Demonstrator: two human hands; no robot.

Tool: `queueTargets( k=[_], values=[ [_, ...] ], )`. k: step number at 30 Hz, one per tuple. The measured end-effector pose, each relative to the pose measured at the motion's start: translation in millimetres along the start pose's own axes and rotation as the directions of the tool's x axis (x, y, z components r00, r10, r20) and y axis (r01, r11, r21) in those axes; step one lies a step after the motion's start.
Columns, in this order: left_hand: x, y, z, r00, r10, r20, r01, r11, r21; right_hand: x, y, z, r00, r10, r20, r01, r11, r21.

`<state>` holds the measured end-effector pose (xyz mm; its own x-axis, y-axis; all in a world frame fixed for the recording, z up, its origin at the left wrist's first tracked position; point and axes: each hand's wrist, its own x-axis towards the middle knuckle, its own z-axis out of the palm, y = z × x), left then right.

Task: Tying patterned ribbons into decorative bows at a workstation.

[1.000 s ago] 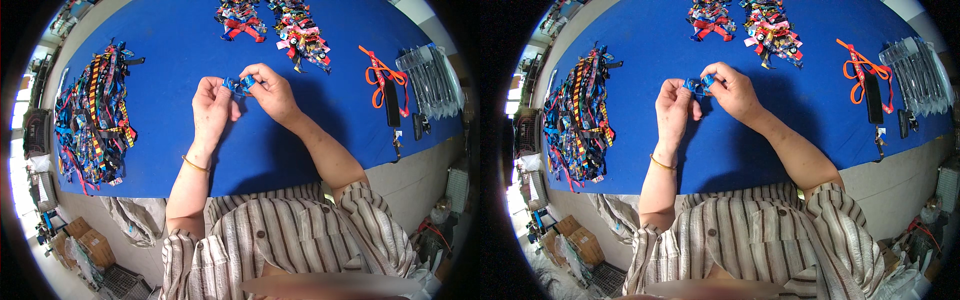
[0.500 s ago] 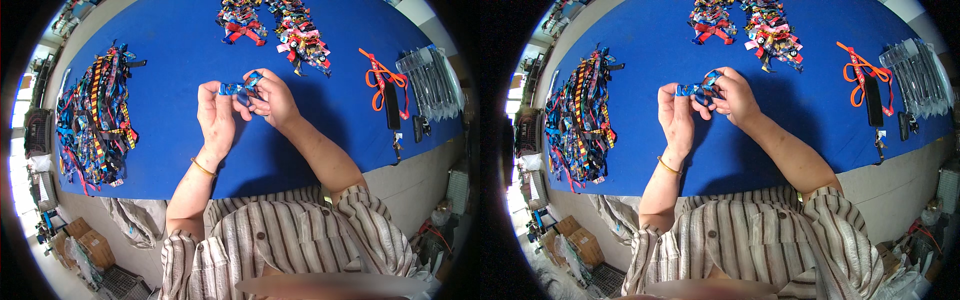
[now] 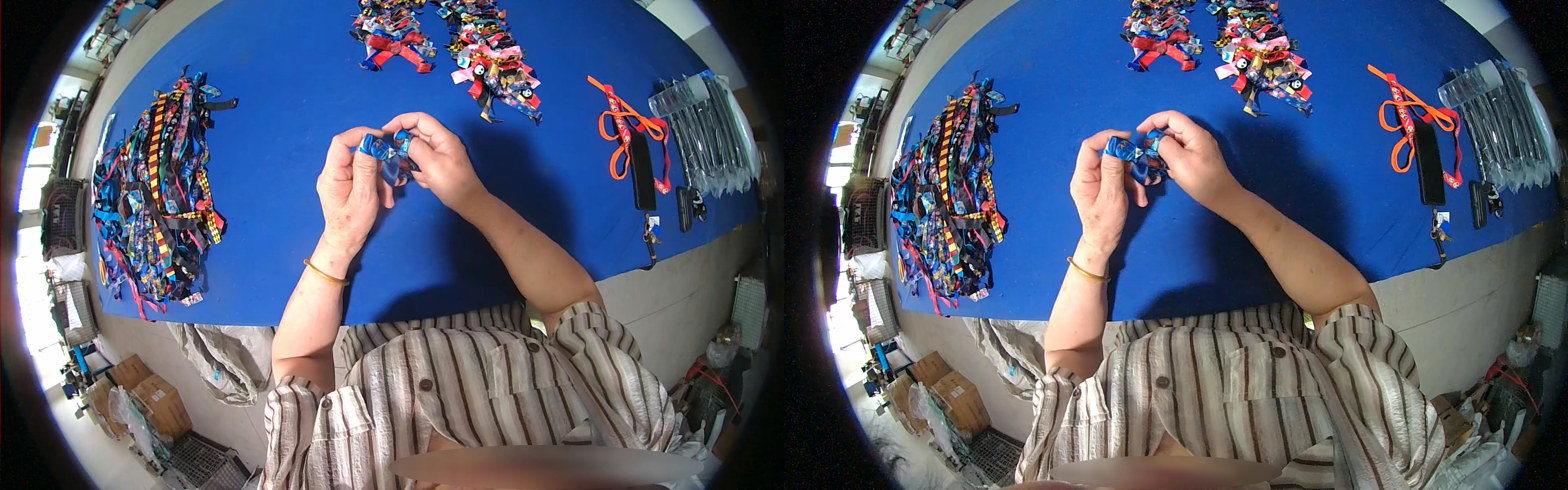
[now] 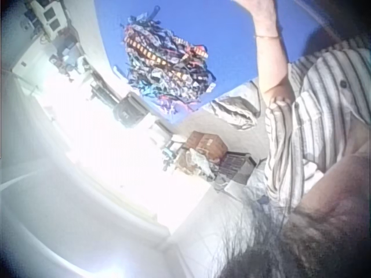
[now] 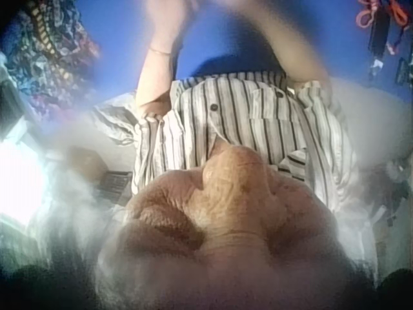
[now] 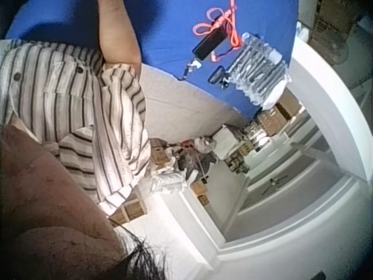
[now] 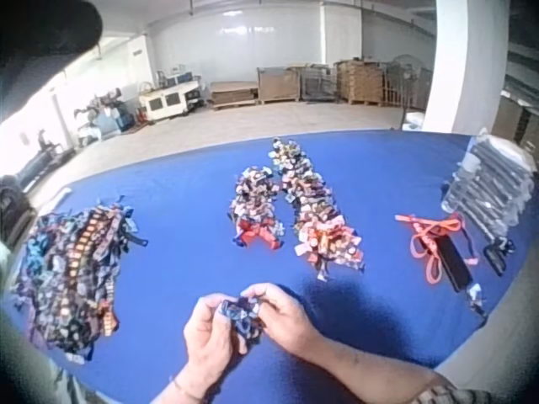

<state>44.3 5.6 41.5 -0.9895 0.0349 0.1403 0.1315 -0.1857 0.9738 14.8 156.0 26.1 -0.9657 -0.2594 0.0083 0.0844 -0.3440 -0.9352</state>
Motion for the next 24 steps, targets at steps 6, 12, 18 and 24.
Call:
queueTargets(
  k=[6,12,18,24],
  values=[
    [1,6,0,0.999,-0.009,0.052,0.003,0.995,0.101,1,1,-5,0.925,-0.377,0.046,0.331,0.743,-0.581],
    [1,2,-3,0.998,-0.018,0.065,0.022,0.998,-0.059,1,8,2,0.984,-0.172,-0.037,0.153,0.941,-0.301],
    [0,-6,-2,0.993,0.083,0.08,-0.086,0.996,0.039,0,2,-1,0.966,0.252,0.058,-0.255,0.964,0.073],
    [-4,-23,-5,0.958,0.284,0.031,-0.283,0.925,0.253,6,7,1,0.906,0.387,0.174,-0.421,0.873,0.248]
  ],
)
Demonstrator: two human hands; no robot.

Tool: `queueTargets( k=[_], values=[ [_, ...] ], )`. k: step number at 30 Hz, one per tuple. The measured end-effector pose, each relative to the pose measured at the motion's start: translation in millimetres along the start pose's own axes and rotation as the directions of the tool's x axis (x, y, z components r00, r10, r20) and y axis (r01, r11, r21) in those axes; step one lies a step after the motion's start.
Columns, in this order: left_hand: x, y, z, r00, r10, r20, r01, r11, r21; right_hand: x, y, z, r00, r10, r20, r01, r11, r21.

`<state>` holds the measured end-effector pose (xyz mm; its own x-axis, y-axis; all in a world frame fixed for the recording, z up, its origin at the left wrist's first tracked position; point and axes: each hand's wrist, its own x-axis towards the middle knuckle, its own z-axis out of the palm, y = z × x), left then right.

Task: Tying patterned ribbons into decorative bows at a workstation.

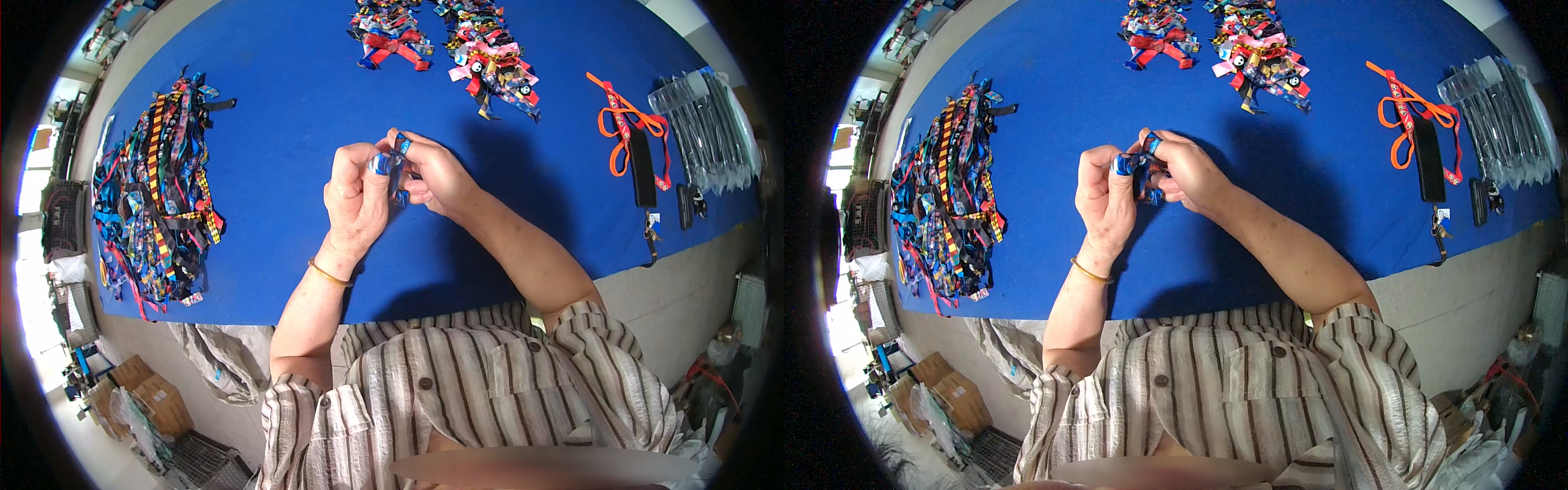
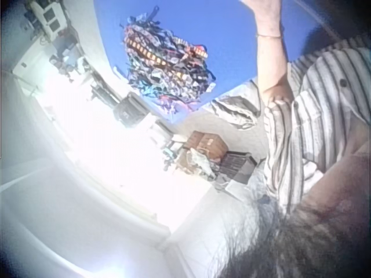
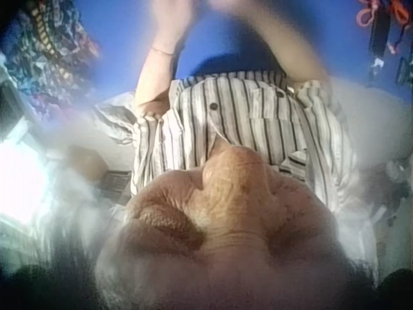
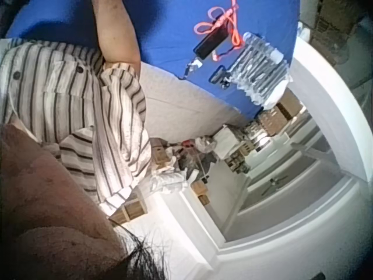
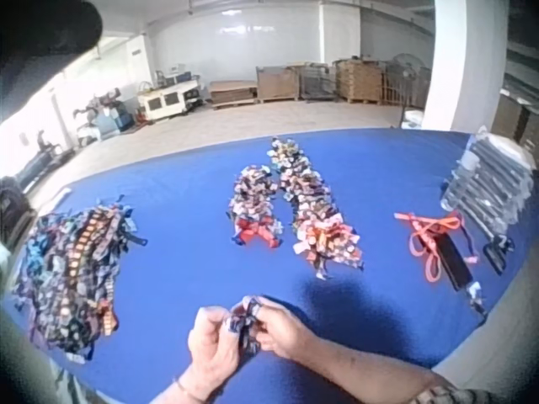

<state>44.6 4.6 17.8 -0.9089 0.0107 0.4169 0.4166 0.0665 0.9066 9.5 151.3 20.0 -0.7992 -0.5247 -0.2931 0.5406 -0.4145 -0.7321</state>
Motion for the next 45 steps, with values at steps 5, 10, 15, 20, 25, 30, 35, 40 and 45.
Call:
queueTargets(
  k=[5,10,15,20,25,30,35,40,45],
  values=[
    [10,9,5,0.981,-0.192,-0.018,0.177,0.935,-0.306,5,6,-5,0.996,-0.077,0.05,0.072,0.993,0.093],
    [15,3,3,0.922,-0.384,0.053,0.344,0.746,-0.571,-6,1,8,0.973,-0.229,0.012,0.228,0.971,0.067],
    [18,13,1,0.88,-0.452,0.145,0.431,0.633,-0.643,-19,-5,18,0.914,-0.404,0.047,0.406,0.903,-0.139],
    [23,20,3,0.803,-0.578,0.145,0.501,0.523,-0.689,-27,-6,21,0.873,-0.48,0.09,0.477,0.8,-0.365],
    [21,17,1,0.82,-0.544,0.179,0.499,0.525,-0.689,-23,-4,18,0.919,-0.393,0.006,0.38,0.884,-0.271],
    [18,14,-3,0.864,-0.464,0.194,0.469,0.602,-0.647,-20,-4,10,0.964,-0.266,0.017,0.263,0.938,-0.225],
    [20,3,-8,0.875,-0.476,0.091,0.436,0.692,-0.575,-18,-11,13,0.961,-0.273,-0.031,0.244,0.901,-0.36],
    [22,11,-4,0.877,-0.469,0.107,0.454,0.733,-0.506,-16,-8,5,0.923,-0.384,0.003,0.347,0.832,-0.433],
    [23,10,-16,0.842,-0.475,0.258,0.538,0.69,-0.484,-18,-13,5,0.914,-0.388,-0.118,0.3,0.843,-0.446]
  ],
)
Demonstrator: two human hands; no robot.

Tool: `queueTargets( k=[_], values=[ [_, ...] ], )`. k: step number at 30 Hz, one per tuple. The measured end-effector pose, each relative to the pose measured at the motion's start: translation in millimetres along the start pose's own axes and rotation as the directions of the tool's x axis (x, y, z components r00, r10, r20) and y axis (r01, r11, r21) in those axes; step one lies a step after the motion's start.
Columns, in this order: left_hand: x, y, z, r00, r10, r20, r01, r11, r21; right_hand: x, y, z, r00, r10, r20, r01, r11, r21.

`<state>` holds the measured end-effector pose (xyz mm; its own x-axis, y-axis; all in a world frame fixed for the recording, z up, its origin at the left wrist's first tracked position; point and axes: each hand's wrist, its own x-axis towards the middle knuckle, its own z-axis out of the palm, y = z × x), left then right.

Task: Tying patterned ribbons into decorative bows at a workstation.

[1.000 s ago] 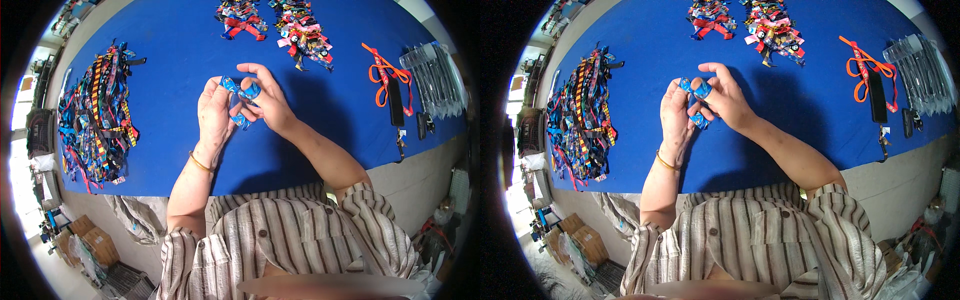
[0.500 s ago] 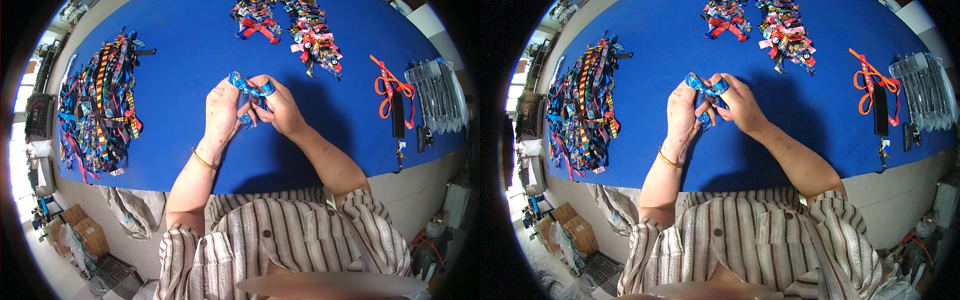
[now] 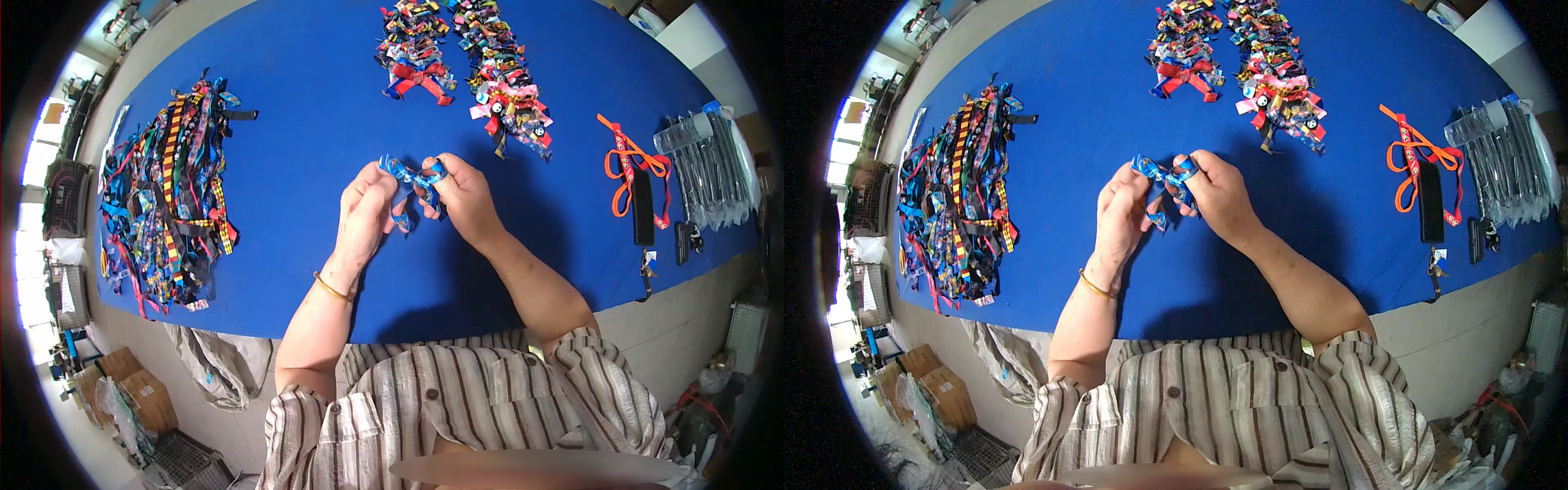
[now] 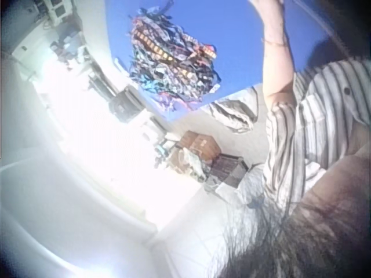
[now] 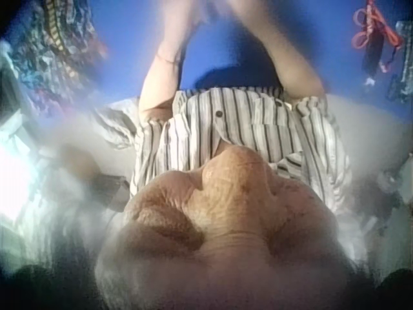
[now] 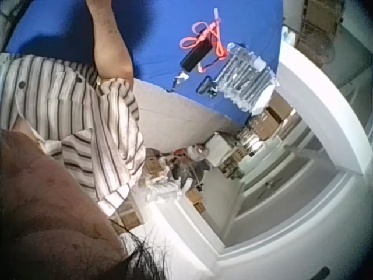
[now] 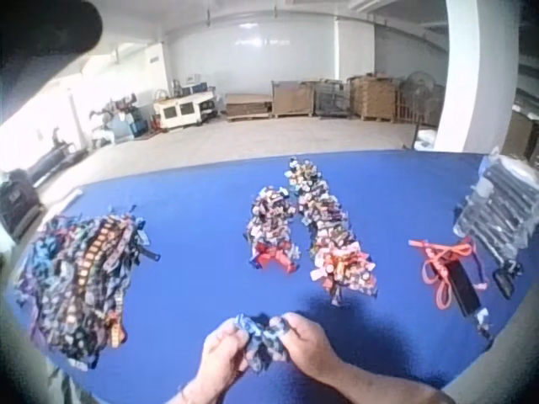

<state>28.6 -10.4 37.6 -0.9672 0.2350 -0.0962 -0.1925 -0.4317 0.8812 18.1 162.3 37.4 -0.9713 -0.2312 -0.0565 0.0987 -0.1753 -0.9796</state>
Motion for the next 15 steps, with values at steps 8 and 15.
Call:
queueTargets(
  k=[8,15],
  values=[
    [2,3,3,0.997,-0.068,-0.022,0.07,0.99,0.126,0,6,-6,0.999,0.037,0.005,-0.037,0.997,-0.069],
    [4,-1,-10,0.997,-0.054,-0.047,0.063,0.977,0.203,2,13,-7,0.989,-0.048,0.138,0.052,0.998,-0.023]
  ],
)
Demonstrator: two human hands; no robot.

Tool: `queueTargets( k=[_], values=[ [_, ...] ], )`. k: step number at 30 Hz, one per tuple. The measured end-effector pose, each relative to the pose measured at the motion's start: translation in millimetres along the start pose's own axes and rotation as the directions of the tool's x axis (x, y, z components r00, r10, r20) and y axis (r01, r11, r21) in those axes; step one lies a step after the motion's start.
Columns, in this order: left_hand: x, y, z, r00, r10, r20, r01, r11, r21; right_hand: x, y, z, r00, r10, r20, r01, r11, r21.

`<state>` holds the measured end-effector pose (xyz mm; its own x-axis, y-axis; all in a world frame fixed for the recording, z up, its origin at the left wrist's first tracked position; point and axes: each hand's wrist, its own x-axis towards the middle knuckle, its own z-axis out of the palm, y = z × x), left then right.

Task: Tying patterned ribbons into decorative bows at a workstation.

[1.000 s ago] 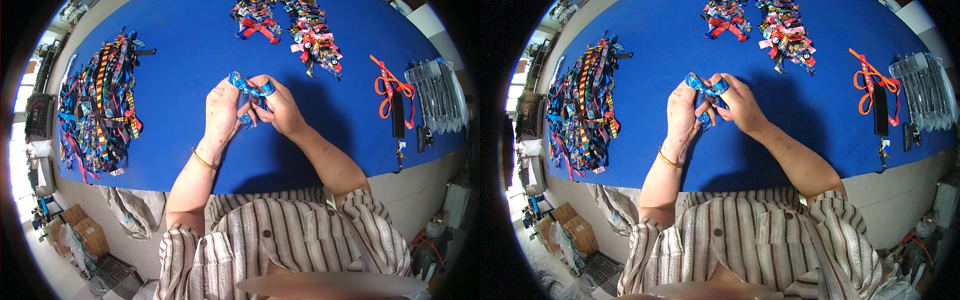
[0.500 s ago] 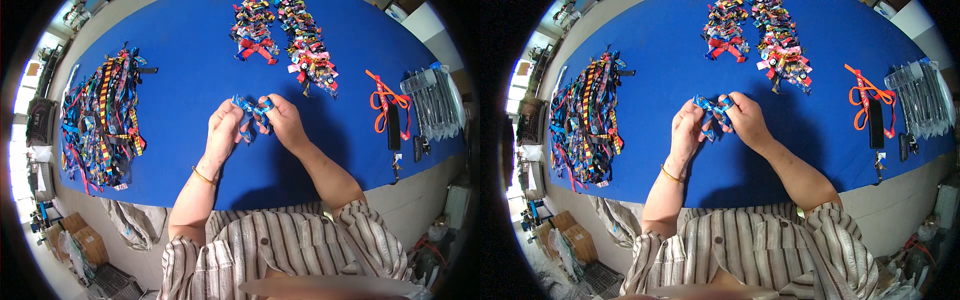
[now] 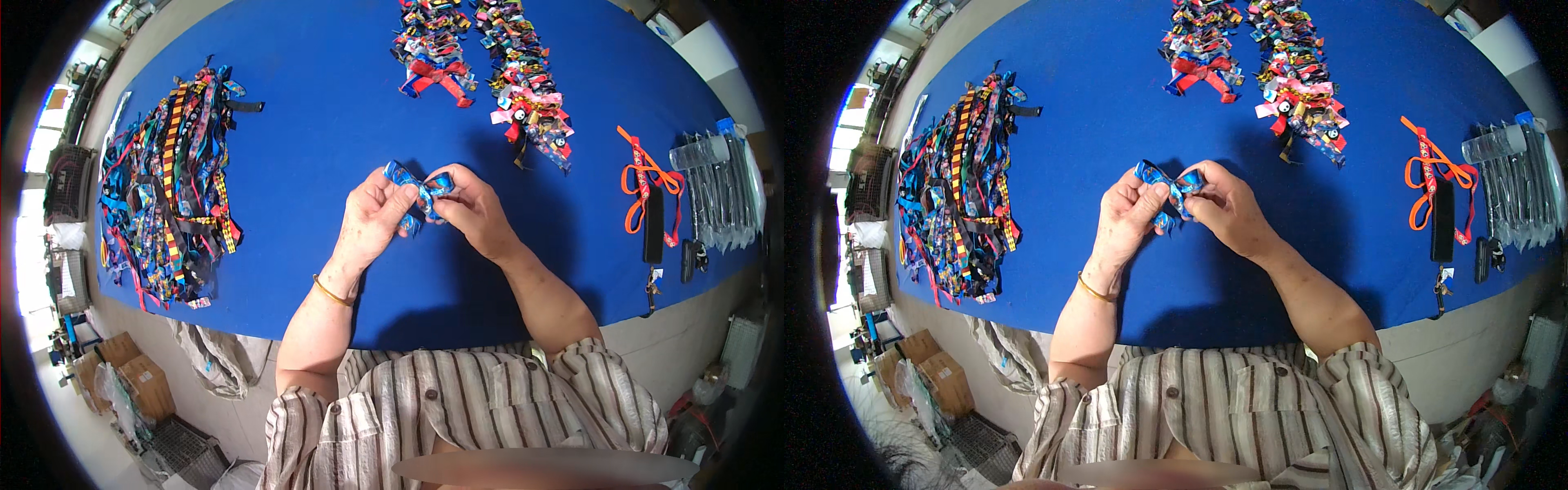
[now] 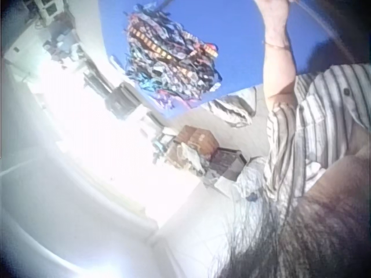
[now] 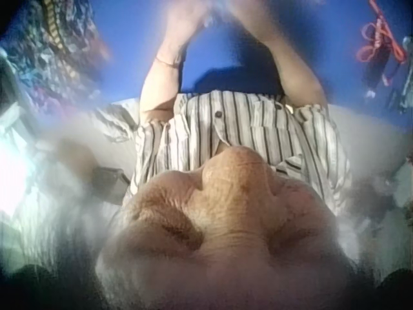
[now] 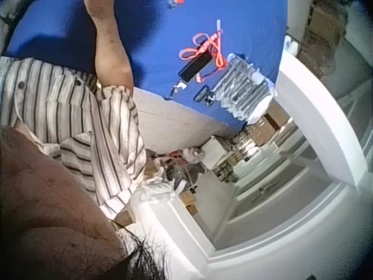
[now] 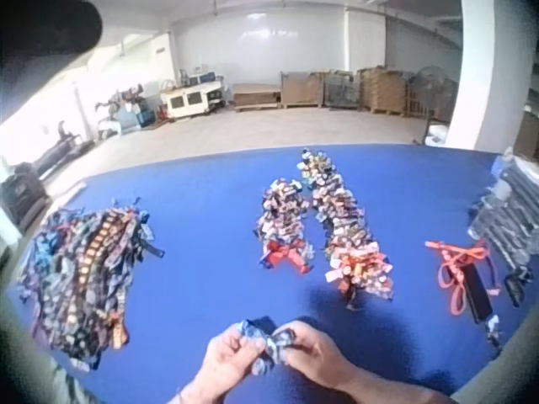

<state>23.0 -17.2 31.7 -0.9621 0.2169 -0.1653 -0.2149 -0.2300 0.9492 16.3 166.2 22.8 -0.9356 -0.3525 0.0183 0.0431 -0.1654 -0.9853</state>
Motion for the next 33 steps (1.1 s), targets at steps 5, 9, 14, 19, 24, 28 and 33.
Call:
queueTargets(
  k=[5,9,14,19,24,28,33],
  values=[
    [-1,-4,0,1.0,-0.003,-0.023,0.004,0.999,0.039,-2,-7,6,0.987,0.088,-0.136,-0.094,0.995,-0.032],
    [2,0,4,0.756,0.608,-0.24,-0.337,0.677,0.654,0,-7,6,0.958,-0.027,-0.285,0.01,0.998,-0.062],
    [-6,4,11,0.748,0.662,0.041,-0.501,0.523,0.689,-2,-1,7,0.959,-0.04,-0.279,-0.006,0.987,-0.16],
    [-9,2,10,0.902,0.427,-0.059,-0.362,0.825,0.434,-5,-2,14,0.967,-0.179,-0.182,0.16,0.98,-0.118],
    [-13,10,11,0.988,0.14,-0.071,-0.128,0.981,0.146,-10,-18,10,0.99,-0.132,-0.046,0.127,0.987,-0.096],
    [-10,5,4,0.986,0.156,-0.06,-0.16,0.985,-0.065,-10,-24,10,0.983,-0.175,0.057,0.182,0.973,-0.144],
    [-8,12,-1,0.993,0.114,-0.038,-0.118,0.983,-0.139,-9,-35,-7,0.93,-0.331,-0.158,0.223,0.852,-0.473]
  ],
)
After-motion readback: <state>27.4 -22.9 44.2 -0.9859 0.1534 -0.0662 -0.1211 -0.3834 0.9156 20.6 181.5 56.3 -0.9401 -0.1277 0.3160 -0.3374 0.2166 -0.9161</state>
